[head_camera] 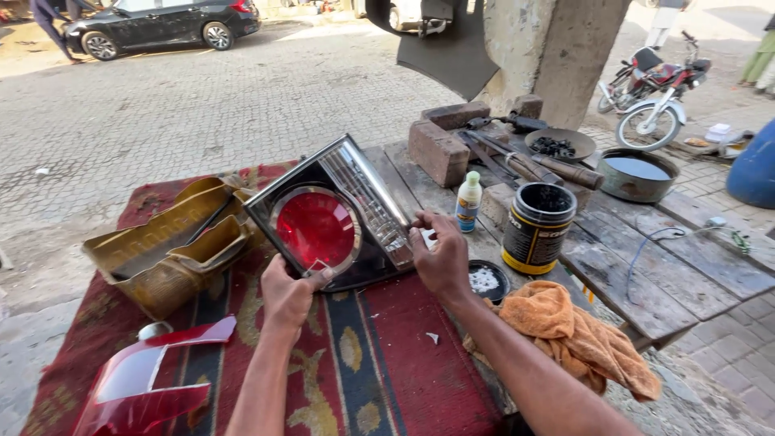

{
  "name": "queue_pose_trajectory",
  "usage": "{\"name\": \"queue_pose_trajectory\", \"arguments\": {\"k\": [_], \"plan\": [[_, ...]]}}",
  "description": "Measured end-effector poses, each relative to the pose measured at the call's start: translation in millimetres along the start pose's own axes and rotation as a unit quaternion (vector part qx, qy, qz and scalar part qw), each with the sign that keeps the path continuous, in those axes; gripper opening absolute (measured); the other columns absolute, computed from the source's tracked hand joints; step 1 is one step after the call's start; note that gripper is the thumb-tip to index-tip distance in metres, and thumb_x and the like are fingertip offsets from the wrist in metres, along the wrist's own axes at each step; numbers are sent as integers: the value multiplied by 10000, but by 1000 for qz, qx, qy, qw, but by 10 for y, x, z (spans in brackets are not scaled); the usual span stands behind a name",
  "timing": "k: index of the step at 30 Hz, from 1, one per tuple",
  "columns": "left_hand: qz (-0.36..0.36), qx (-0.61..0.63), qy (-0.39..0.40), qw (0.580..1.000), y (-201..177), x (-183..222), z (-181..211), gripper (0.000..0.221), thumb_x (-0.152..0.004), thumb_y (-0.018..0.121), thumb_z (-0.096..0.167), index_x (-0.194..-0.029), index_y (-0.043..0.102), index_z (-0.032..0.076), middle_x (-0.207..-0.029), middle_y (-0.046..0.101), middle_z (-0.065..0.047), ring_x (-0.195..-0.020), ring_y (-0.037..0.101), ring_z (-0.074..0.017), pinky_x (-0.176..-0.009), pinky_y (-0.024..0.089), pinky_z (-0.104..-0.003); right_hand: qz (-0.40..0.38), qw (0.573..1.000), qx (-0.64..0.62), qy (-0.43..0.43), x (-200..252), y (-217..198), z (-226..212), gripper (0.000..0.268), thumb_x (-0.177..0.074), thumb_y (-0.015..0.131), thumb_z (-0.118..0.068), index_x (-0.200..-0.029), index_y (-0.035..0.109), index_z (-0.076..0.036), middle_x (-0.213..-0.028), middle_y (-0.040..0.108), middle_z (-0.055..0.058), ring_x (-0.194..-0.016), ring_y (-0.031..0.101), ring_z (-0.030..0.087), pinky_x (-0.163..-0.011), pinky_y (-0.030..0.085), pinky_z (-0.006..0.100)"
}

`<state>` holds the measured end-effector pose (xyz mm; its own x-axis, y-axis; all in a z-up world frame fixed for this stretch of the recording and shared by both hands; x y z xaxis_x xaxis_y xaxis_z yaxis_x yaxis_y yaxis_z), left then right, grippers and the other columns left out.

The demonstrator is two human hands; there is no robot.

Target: Repairing a car tail light by applying adhesive to the housing and carefully fitting the red lens into place

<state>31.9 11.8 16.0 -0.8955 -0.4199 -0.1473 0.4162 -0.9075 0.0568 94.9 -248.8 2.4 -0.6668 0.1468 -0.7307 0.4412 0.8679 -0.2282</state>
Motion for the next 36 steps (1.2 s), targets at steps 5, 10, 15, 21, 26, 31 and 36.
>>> {"name": "queue_pose_trajectory", "arguments": {"k": [5, 10, 15, 21, 26, 31, 36], "plan": [[0, 15, 6, 1000, 4, 18, -15, 427, -586, 939, -45, -896, 647, -14, -727, 679, -155, -645, 646, -194, -592, 586, -333, 1, 1000, -22, 7, 20, 21, 79, 307, -875, 700, -61, -1179, 735, -34, -949, 752, 104, -991, 658, 249, -767, 577, 329], [1, 20, 15, 1000, 18, 28, -15, 446, -571, 951, -39, -897, 649, -5, -729, 674, -143, -645, 645, -170, -601, 588, -312, 0, 999, -31, 20, 22, 22, 98, 326, -868, 670, -20, -1188, 732, -31, -956, 749, 101, -965, 656, 238, -773, 569, 323], [1, 25, 6, 1000, 1, 42, 5, 452, -575, 946, -61, -910, 646, -21, -742, 674, -153, -652, 638, -185, -614, 588, -328, 18, 998, -51, 38, -153, -211, -172, 315, -859, 647, 12, -1156, 739, -40, -964, 750, 119, -898, 683, 237, -734, 572, 327], [2, 31, -2, 1000, 3, 20, -20, 453, -574, 951, -58, -905, 645, -13, -743, 684, -144, -660, 650, -177, -608, 589, -313, 15, 999, -2, 48, -582, -545, -74, 280, -855, 681, -42, -1113, 766, -113, -879, 749, 33, -681, 666, 92, -580, 543, 237], [9, 38, -2, 999, -2, -18, -39, 452, -565, 949, -55, -902, 651, -14, -744, 687, -155, -658, 659, -190, -605, 587, -306, -187, 956, 200, 109, -588, -307, 486, 149, -812, 683, -160, -887, 798, -217, -881, 777, 45, -960, 718, 371, -865, 554, 522], [13, 29, 4, 999, -26, -37, -57, 465, -543, 954, -56, -899, 660, -4, -744, 687, -150, -654, 649, -181, -605, 592, -310, -221, 933, 259, 115, -450, -149, 690, 210, -854, 658, -161, -1004, 790, -227, -972, 779, 28, -1034, 716, 331, -897, 556, 501], [10, 19, 9, 1000, 2, -67, -110, 464, -543, 958, -34, -894, 657, 3, -740, 679, -140, -660, 644, -178, -588, 584, -310, -287, 894, 342, -28, -405, 49, 946, 328, -825, 666, -121, -1127, 767, -201, -1162, 738, 63, -1225, 648, 295, -1054, 492, 416]]}}
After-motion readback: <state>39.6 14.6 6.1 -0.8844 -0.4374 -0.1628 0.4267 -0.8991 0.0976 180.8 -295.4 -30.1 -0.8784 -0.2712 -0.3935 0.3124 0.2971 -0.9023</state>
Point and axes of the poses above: each hand's wrist, its own x-axis away from the middle knuckle, its own y-axis out of the palm, z = x × y, the point moved 4 cm from there along -x, towards the middle knuckle
